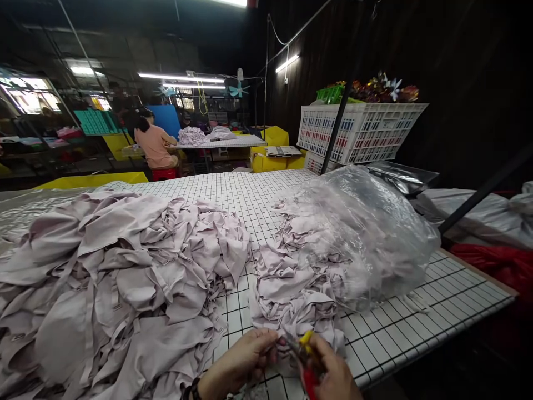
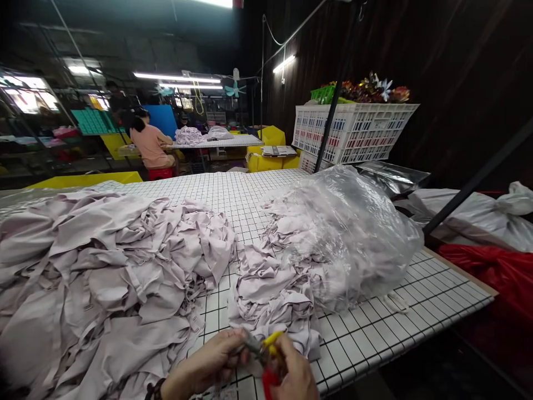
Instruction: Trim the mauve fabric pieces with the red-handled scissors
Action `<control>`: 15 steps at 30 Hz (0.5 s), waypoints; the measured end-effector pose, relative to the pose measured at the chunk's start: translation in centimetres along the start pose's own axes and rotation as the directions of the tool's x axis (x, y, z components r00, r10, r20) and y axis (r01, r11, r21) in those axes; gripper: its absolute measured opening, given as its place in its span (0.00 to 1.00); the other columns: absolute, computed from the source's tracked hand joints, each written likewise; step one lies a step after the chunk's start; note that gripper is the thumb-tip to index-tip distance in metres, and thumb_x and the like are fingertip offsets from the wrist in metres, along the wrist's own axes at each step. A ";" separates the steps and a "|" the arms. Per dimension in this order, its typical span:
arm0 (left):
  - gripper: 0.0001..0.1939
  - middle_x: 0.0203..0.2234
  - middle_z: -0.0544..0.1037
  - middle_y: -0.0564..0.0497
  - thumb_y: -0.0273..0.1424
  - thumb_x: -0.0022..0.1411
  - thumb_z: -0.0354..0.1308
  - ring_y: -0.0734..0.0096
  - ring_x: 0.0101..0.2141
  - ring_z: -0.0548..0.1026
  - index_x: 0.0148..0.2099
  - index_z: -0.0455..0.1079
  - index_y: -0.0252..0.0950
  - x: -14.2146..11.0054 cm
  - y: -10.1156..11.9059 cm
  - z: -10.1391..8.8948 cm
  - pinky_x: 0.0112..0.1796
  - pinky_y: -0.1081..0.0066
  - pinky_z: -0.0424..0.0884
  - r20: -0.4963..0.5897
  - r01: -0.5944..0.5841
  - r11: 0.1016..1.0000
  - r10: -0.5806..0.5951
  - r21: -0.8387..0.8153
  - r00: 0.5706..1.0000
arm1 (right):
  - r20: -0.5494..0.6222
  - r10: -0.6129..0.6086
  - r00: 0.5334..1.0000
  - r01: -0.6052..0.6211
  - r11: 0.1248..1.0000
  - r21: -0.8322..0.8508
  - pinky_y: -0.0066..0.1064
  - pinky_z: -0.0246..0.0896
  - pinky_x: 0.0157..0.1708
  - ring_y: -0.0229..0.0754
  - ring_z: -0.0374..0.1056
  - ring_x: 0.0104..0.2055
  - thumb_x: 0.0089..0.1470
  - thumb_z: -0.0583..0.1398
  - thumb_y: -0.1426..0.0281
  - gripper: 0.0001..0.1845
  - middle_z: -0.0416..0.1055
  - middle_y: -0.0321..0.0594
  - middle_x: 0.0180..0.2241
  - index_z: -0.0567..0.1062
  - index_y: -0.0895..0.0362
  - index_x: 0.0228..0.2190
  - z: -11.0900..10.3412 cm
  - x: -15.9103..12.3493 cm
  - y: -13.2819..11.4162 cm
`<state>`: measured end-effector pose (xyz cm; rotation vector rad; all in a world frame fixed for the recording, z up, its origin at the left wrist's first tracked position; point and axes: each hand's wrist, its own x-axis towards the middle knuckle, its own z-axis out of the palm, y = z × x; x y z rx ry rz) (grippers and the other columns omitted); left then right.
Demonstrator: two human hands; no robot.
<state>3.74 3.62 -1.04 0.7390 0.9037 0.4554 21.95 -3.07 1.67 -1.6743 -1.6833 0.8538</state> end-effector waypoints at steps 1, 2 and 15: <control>0.18 0.16 0.64 0.60 0.46 0.57 0.56 0.85 0.13 0.48 0.32 0.68 0.33 0.2 0.0 0.1 0.15 0.79 0.40 -0.008 -0.037 0.997 0.038 0.075 0.999 | -0.072 0.022 0.997 -0.022 1.000 0.005 0.28 0.66 0.32 0.42 0.72 0.32 0.52 0.55 0.70 0.11 0.75 0.39 0.31 0.70 0.55 0.39 -0.4 0.7 0.5; 0.20 0.14 0.62 0.60 0.47 0.57 0.56 0.84 0.13 0.48 0.32 0.69 0.32 0.3 0.0 0.2 0.16 0.78 0.41 -0.007 -0.080 0.986 0.082 0.144 0.997 | -0.121 0.017 0.993 -0.016 1.000 0.008 0.29 0.65 0.34 0.43 0.72 0.34 0.50 0.54 0.70 0.11 0.75 0.41 0.34 0.69 0.55 0.38 -0.8 1.5 0.9; 0.19 0.29 0.77 0.49 0.46 0.53 0.59 0.78 0.16 0.65 0.39 0.68 0.36 -1.5 -0.4 2.0 0.18 0.77 0.60 -0.345 -0.329 0.893 0.426 0.307 0.836 | -0.287 -0.167 0.943 0.140 0.984 -0.112 0.29 0.65 0.32 0.42 0.70 0.31 0.44 0.54 0.75 0.09 0.73 0.39 0.29 0.67 0.55 0.32 0.1 4.4 2.6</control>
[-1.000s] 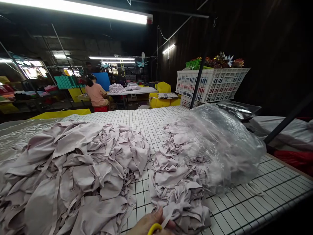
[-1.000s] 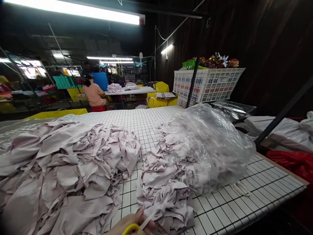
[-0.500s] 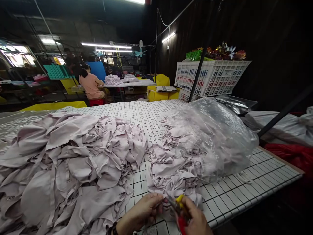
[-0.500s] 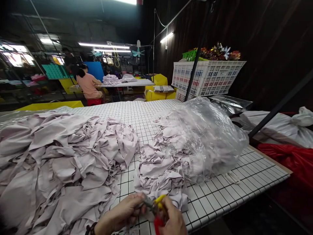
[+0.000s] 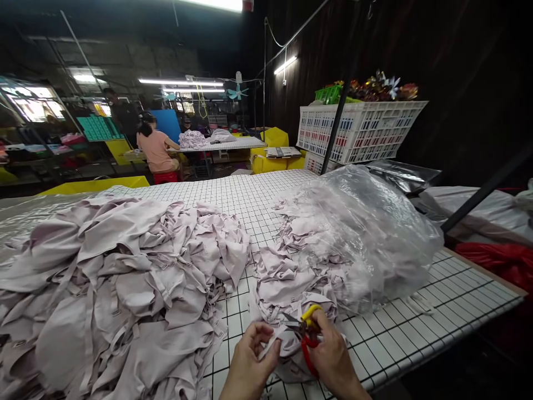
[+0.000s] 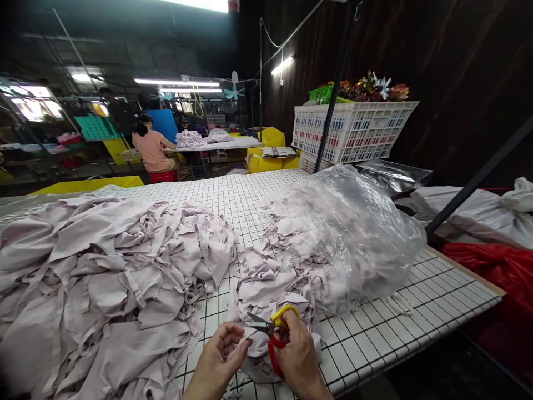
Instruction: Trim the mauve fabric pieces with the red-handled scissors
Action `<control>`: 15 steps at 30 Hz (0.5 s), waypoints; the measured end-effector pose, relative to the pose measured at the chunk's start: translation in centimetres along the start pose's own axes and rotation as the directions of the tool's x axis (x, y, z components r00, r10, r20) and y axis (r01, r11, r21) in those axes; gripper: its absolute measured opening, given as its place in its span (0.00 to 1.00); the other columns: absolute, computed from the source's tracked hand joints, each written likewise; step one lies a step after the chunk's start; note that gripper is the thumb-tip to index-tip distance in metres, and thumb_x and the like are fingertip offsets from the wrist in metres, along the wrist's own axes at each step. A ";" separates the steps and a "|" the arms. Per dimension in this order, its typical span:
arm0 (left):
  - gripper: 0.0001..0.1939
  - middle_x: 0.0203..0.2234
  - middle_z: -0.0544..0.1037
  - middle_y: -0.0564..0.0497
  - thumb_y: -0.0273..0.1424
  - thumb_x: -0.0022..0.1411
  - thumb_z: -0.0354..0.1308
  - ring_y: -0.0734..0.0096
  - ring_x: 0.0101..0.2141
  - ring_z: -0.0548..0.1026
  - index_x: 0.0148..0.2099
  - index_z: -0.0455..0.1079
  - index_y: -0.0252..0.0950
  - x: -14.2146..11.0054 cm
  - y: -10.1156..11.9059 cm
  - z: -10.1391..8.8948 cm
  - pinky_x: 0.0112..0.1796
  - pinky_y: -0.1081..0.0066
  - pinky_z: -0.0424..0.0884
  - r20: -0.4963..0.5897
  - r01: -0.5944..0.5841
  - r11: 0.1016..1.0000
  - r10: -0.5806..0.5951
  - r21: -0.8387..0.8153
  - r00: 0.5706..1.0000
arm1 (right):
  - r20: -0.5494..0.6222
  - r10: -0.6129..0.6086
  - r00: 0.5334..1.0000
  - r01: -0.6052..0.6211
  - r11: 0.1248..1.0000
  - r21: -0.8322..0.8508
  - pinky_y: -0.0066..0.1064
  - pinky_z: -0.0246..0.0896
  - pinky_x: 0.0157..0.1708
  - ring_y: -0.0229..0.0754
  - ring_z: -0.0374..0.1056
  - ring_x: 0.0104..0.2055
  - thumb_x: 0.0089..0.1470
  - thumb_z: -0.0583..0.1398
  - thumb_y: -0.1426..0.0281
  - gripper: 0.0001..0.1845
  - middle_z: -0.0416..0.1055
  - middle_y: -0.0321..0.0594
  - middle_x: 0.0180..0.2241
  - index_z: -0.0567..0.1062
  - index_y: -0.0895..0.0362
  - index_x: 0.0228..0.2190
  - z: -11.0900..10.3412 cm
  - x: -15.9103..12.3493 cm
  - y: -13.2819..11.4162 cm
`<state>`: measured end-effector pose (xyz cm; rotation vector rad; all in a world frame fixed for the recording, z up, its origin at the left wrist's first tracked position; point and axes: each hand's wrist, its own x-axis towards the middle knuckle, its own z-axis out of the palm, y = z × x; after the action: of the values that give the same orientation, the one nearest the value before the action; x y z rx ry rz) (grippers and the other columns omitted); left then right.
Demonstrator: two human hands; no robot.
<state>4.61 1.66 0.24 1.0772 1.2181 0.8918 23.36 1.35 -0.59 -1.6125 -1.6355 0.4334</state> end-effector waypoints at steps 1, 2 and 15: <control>0.23 0.29 0.78 0.48 0.50 0.54 0.56 0.80 0.13 0.62 0.41 0.65 0.35 0.0 -0.1 0.3 0.15 0.78 0.58 0.064 0.163 0.975 -0.155 -0.150 0.986 | -0.065 -0.025 0.998 0.026 1.000 0.017 0.29 0.66 0.31 0.43 0.71 0.31 0.45 0.55 0.74 0.09 0.73 0.40 0.29 0.67 0.55 0.33 0.2 -0.2 0.4; 0.27 0.29 0.78 0.47 0.53 0.55 0.52 0.81 0.11 0.62 0.43 0.64 0.34 0.0 -0.3 0.6 0.13 0.78 0.56 0.168 0.330 0.905 -0.293 -0.267 0.941 | -0.117 -0.047 0.992 0.051 0.998 0.031 0.30 0.67 0.31 0.43 0.71 0.30 0.45 0.55 0.73 0.10 0.73 0.40 0.29 0.68 0.55 0.34 0.4 -0.5 0.8; 0.25 0.28 0.78 0.47 0.49 0.51 0.63 0.74 0.15 0.73 0.36 0.67 0.31 0.8 -1.2 2.5 0.14 0.79 0.65 0.416 0.293 0.843 -0.092 -0.452 0.905 | -0.008 0.241 0.971 -0.222 0.907 0.359 0.29 0.68 0.32 0.43 0.70 0.33 0.50 0.59 0.62 0.16 0.71 0.40 0.30 0.68 0.55 0.40 -1.4 -1.5 0.8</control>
<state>7.12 1.68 -1.14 0.6383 0.6922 0.7394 24.73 -0.31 -0.71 -1.5273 -1.2423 0.7585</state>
